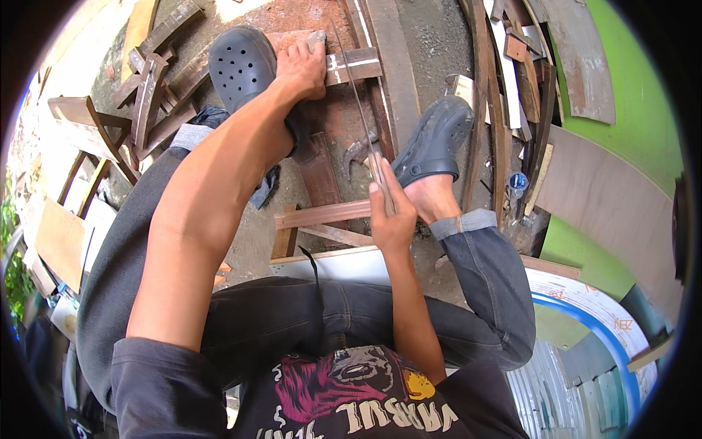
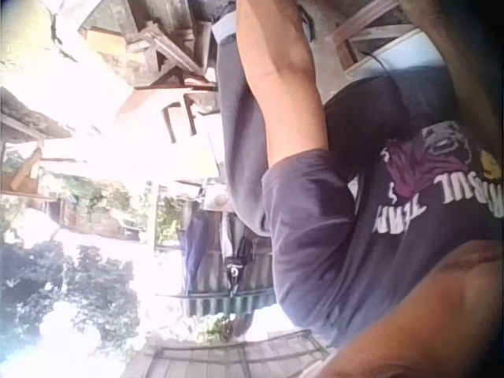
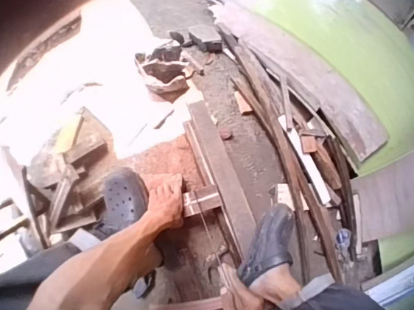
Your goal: The person sits cross-legged on the ground and uses a hand saw to cut a small piece of wood. They hold the wood with their left hand and saw with their right hand, then inspect the cut piece and place it aside.
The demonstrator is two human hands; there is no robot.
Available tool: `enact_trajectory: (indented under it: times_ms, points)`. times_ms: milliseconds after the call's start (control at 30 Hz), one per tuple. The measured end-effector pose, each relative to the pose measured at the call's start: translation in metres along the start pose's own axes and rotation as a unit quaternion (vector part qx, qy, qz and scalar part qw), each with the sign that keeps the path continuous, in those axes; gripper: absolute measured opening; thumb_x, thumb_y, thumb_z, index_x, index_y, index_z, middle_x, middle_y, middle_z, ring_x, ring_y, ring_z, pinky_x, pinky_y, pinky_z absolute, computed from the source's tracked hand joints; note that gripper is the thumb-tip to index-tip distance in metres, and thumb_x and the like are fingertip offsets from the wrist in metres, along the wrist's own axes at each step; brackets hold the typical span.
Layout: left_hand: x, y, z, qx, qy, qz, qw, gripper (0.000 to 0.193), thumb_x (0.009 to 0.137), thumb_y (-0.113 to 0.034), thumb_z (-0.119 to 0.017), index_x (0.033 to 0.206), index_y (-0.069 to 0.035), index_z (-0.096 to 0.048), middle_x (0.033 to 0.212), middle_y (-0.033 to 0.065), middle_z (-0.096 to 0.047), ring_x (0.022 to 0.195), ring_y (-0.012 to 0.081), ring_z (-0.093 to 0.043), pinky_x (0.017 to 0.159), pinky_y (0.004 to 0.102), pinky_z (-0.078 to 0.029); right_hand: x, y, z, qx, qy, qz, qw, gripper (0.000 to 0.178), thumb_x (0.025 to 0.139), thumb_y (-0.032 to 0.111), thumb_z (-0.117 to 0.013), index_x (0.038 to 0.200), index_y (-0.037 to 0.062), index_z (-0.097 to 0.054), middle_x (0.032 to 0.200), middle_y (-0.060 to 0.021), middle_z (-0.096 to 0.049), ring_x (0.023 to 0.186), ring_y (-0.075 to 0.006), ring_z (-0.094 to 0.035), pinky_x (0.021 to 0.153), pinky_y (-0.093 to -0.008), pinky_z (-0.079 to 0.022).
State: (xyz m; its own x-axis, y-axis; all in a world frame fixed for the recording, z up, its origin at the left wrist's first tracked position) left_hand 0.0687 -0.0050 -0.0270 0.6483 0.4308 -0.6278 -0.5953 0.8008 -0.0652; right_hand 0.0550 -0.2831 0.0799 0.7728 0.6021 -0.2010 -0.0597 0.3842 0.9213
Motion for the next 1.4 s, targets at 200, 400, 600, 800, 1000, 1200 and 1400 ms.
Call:
enact_trajectory:
  times_ms: [200,400,600,800,1000,1200,1400]
  points:
    - [0.004,-0.006,0.001,-0.016,-0.024,-0.002,1.0,0.071,0.073,-0.021,-0.074,0.133,0.0,-0.043,0.128,0.0255,-0.054,0.127,0.0412,-0.052,0.105,0.0506,-0.042,0.051,-0.006,-0.022,-0.017,-0.013,-0.023,0.999,0.042,0.094,0.01,-0.061,0.135,-0.0007,-0.061,0.125,-0.0228,-0.068,0.12,-0.0294,-0.065,0.101,-0.0334,-0.049]
    - [0.004,0.0,-0.003,-0.019,-0.059,0.017,0.998,0.073,0.075,-0.023,-0.075,0.138,-0.002,-0.044,0.135,0.024,-0.051,0.132,0.0401,-0.048,0.108,0.0515,-0.039,0.073,0.014,-0.033,-0.049,0.013,-0.044,0.998,0.044,0.095,0.015,-0.061,0.138,0.0031,-0.059,0.13,-0.0194,-0.066,0.125,-0.0261,-0.062,0.104,-0.0323,-0.046]
    - [0.003,-0.006,-0.018,0.017,-0.199,-0.011,0.98,0.053,0.084,-0.021,-0.064,0.132,-0.004,-0.051,0.127,0.0221,-0.057,0.125,0.0376,-0.053,0.101,0.0498,-0.043,0.061,0.012,-0.032,0.011,0.035,-0.046,0.998,0.05,0.094,0.007,-0.061,0.143,0.0019,-0.053,0.141,-0.0158,-0.061,0.133,-0.0199,-0.055,0.109,-0.0299,-0.042]
    - [0.028,0.029,0.007,-0.01,-0.188,-0.006,0.982,0.05,0.083,-0.022,-0.064,0.129,-0.006,-0.053,0.124,0.0208,-0.058,0.122,0.036,-0.054,0.099,0.051,-0.041,0.088,0.031,-0.048,0.016,0.034,0.0,0.999,0.05,0.094,0.011,-0.062,0.142,0.0021,-0.055,0.138,-0.0176,-0.062,0.13,-0.0238,-0.058,0.109,-0.0312,-0.042]
    - [0.049,0.045,-0.009,-0.066,-0.138,0.028,0.988,0.063,0.077,-0.02,-0.072,0.133,-0.004,-0.048,0.125,0.0204,-0.056,0.122,0.0374,-0.053,0.1,0.0528,-0.039,0.121,0.034,-0.058,-0.039,0.053,-0.037,0.997,0.048,0.094,0.017,-0.064,0.139,0.0034,-0.058,0.136,-0.0187,-0.063,0.128,-0.0254,-0.06,0.106,-0.0315,-0.044]
    - [0.041,0.014,0.014,-0.064,-0.105,0.023,0.992,0.068,0.074,-0.019,-0.076,0.134,-0.005,-0.046,0.129,0.0222,-0.053,0.127,0.0382,-0.049,0.104,0.0526,-0.038,0.119,0.033,-0.041,-0.055,0.037,-0.042,0.997,0.046,0.096,0.018,-0.063,0.14,0.0025,-0.058,0.135,-0.0182,-0.064,0.127,-0.026,-0.06,0.107,-0.0329,-0.043]
    - [0.023,0.037,0.021,-0.086,-0.086,0.031,0.992,0.058,0.079,-0.012,-0.069,0.131,-0.002,-0.046,0.125,0.0223,-0.053,0.124,0.039,-0.05,0.103,0.0578,-0.037,0.056,0.057,-0.017,-0.056,0.063,-0.068,0.994,0.043,0.097,0.009,-0.059,0.138,-0.0052,-0.056,0.132,-0.0227,-0.065,0.124,-0.0267,-0.063,0.104,-0.0321,-0.046]
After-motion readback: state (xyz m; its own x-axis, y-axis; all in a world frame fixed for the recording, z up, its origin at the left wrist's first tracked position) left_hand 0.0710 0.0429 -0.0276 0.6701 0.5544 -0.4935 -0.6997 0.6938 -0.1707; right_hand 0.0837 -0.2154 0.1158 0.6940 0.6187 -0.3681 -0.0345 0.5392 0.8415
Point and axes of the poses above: each hand's wrist, its own x-axis towards the middle knuckle, its own z-axis out of the back of the hand, y = z × x, the point moved 3 cm from there along x, towards the middle knuckle
